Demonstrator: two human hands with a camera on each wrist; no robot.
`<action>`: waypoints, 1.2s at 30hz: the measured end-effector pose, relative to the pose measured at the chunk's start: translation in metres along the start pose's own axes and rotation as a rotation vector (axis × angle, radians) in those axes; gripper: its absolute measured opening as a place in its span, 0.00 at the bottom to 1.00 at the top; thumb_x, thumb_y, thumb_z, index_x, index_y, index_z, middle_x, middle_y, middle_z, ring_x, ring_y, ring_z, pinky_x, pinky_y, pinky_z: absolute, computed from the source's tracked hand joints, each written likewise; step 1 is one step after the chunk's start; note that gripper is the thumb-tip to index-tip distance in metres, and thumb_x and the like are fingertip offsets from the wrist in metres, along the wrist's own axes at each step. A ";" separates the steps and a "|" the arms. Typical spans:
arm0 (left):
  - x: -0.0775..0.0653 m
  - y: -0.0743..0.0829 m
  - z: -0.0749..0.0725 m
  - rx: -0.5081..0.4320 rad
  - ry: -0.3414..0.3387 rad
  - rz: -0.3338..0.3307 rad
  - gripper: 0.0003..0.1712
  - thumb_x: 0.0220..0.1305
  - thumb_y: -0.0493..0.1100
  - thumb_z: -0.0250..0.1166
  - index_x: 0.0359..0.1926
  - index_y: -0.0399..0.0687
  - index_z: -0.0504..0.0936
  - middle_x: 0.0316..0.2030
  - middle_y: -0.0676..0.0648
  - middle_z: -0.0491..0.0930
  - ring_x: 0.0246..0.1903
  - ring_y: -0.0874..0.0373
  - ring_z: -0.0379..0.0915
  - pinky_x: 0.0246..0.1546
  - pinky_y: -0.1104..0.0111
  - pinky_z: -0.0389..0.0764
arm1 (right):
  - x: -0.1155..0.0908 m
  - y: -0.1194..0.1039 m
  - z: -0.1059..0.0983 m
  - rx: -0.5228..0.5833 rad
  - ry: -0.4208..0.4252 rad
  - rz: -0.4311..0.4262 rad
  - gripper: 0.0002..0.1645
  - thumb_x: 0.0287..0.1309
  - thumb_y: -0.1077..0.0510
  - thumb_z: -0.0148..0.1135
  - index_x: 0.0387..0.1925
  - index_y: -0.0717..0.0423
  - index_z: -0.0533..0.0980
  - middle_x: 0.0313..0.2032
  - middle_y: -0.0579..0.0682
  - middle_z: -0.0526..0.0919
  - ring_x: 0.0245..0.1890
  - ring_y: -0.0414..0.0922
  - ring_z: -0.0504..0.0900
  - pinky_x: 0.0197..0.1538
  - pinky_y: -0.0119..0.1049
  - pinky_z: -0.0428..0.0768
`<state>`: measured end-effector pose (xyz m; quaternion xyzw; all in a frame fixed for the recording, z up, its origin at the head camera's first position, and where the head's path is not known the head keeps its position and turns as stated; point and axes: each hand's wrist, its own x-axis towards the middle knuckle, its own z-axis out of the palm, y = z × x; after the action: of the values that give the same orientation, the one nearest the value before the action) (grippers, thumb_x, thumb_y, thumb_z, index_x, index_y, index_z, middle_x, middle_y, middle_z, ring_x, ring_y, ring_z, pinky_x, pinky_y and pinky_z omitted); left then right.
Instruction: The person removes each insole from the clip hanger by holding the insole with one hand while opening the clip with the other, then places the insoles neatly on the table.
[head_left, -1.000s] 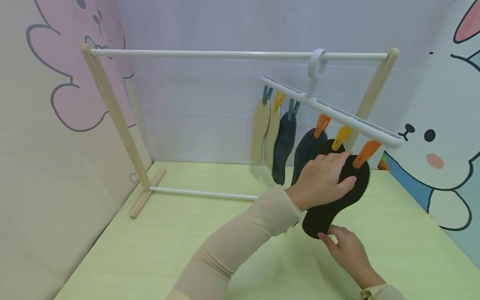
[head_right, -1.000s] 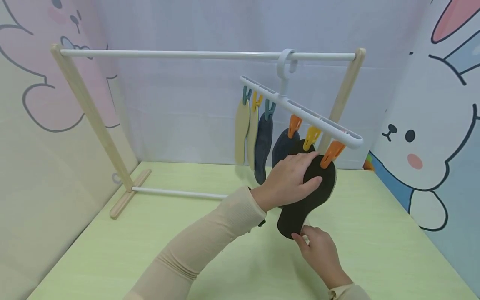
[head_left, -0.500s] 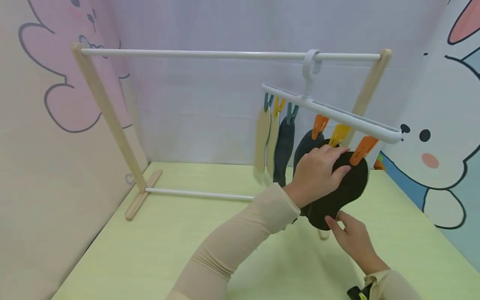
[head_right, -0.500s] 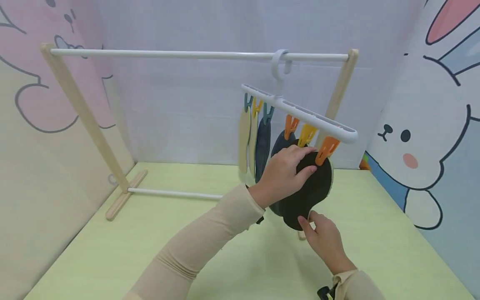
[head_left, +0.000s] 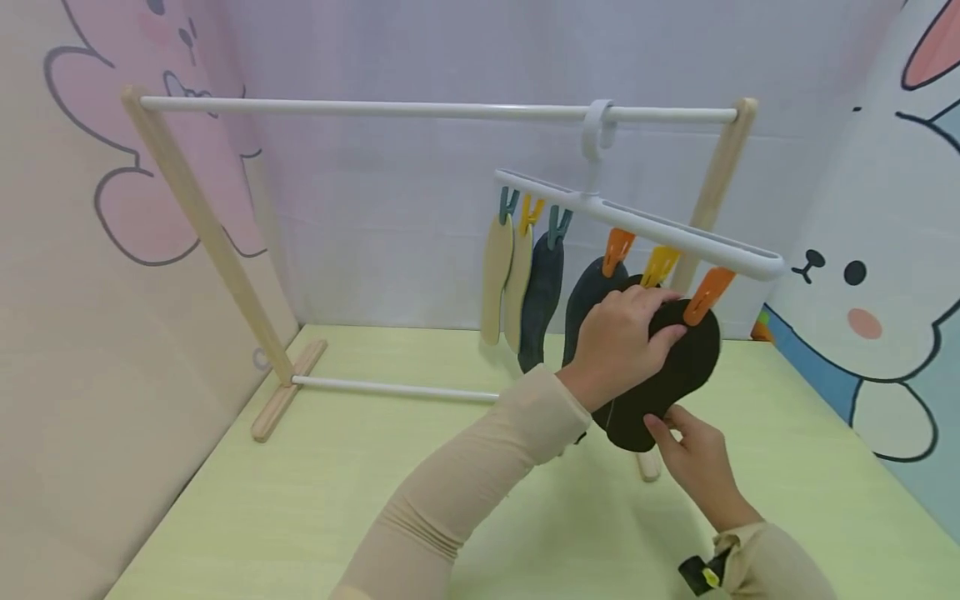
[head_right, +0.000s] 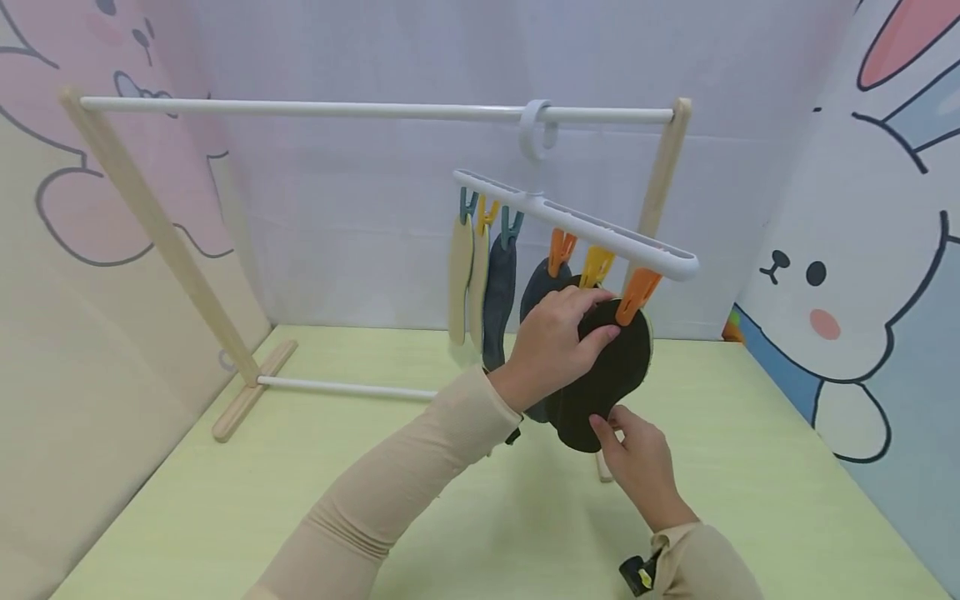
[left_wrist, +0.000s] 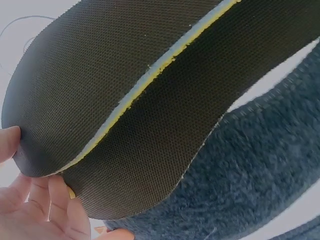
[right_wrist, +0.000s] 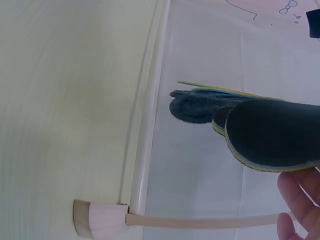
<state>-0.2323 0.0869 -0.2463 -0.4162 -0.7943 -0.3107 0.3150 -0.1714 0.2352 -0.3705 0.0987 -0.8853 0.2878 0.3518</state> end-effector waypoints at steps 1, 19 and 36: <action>-0.001 -0.001 -0.001 0.005 0.005 0.000 0.20 0.62 0.46 0.67 0.53 0.43 0.81 0.43 0.47 0.83 0.35 0.57 0.77 0.32 0.77 0.72 | 0.000 -0.001 0.001 0.006 -0.008 0.002 0.05 0.57 0.63 0.66 0.28 0.61 0.79 0.24 0.52 0.84 0.28 0.55 0.83 0.31 0.46 0.78; -0.012 -0.020 -0.014 0.060 0.094 -0.021 0.17 0.59 0.45 0.69 0.48 0.41 0.82 0.43 0.47 0.83 0.35 0.54 0.77 0.37 0.74 0.74 | 0.009 -0.019 0.021 0.082 -0.070 -0.020 0.08 0.57 0.64 0.66 0.24 0.58 0.76 0.23 0.50 0.83 0.25 0.49 0.81 0.27 0.37 0.76; -0.020 -0.037 -0.026 0.112 0.121 -0.091 0.16 0.58 0.43 0.70 0.45 0.41 0.83 0.39 0.47 0.83 0.33 0.53 0.76 0.34 0.70 0.76 | 0.040 -0.051 0.029 0.412 -0.092 0.294 0.09 0.65 0.64 0.57 0.32 0.69 0.74 0.23 0.41 0.79 0.27 0.29 0.75 0.34 0.24 0.71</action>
<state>-0.2488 0.0407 -0.2538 -0.3421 -0.8080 -0.3045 0.3708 -0.1978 0.1778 -0.3373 0.0516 -0.8278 0.5053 0.2381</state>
